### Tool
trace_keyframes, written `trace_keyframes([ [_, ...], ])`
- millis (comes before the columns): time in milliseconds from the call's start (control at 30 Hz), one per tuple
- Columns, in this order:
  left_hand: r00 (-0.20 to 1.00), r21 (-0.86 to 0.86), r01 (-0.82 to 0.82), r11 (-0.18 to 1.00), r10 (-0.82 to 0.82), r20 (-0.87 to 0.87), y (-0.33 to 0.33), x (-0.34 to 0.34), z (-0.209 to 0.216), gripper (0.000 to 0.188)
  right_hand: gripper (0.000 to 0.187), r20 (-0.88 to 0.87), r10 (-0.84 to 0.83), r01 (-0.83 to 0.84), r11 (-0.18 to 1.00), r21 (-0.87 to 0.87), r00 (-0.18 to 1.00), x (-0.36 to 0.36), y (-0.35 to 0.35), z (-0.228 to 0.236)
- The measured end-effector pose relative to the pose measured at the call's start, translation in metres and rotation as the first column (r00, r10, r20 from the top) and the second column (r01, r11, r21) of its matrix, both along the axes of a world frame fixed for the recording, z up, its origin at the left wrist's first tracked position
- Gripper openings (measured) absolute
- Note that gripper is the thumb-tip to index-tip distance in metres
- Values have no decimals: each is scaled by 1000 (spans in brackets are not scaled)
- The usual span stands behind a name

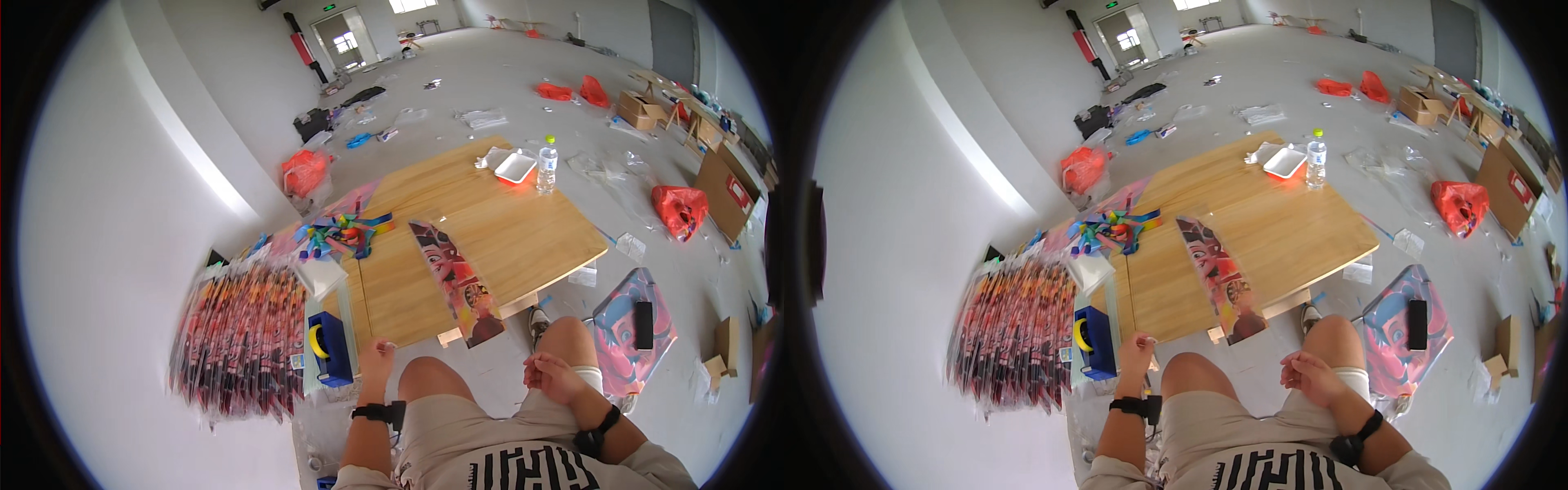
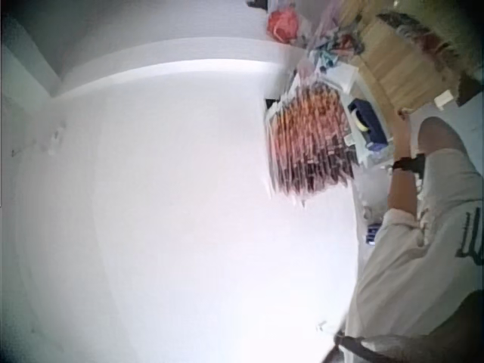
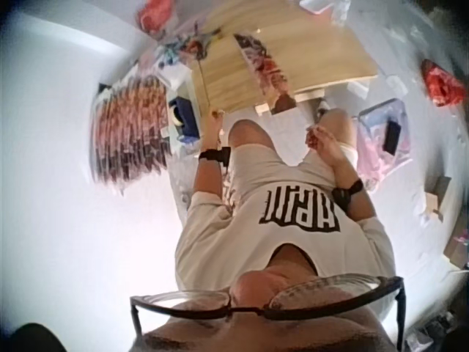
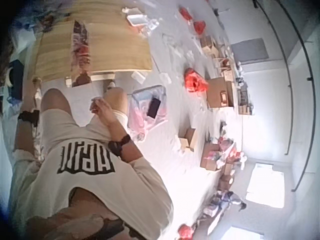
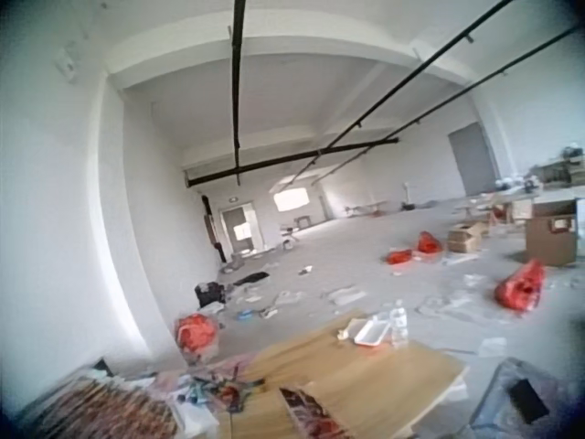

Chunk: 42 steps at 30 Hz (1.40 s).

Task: The person is assembling or packaging kite components featuring cartoon characters.

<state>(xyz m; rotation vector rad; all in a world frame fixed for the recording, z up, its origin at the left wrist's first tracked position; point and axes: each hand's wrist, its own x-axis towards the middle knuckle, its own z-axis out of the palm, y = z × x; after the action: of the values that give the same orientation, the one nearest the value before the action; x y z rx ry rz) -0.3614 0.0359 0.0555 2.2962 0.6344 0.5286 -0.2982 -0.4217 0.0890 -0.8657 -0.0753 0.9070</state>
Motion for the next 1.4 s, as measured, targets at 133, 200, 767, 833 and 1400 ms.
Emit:
trace_keyframes([
  [133, 994, 200, -45, 979, 63, -86, 41, 15, -20, 14, 24, 11, 57, -57, 998, 6, 998, 3, 1, -6],
  [200, 990, 230, -39, 972, 69, -123, 43, 26, -20, 12, 24, 20, 78, -78, 997, -24, 997, 3, -2, -7],
  [767, 965, 302, -128, 945, 189, -184, 50, 61, -5, 35, 26, -33, 83, -83, 996, -6, 996, 9, 0, -10],
  [833, 961, 322, -129, 938, 198, -191, 50, 59, -4, 40, 26, -30, 91, -91, 996, 8, 995, 10, 3, -10],
  [1400, 946, -989, -53, 136, -309, -93, -137, 82, -62, 41, 27, -28, 129, -129, 992, 11, 991, 14, 9, -16],
])
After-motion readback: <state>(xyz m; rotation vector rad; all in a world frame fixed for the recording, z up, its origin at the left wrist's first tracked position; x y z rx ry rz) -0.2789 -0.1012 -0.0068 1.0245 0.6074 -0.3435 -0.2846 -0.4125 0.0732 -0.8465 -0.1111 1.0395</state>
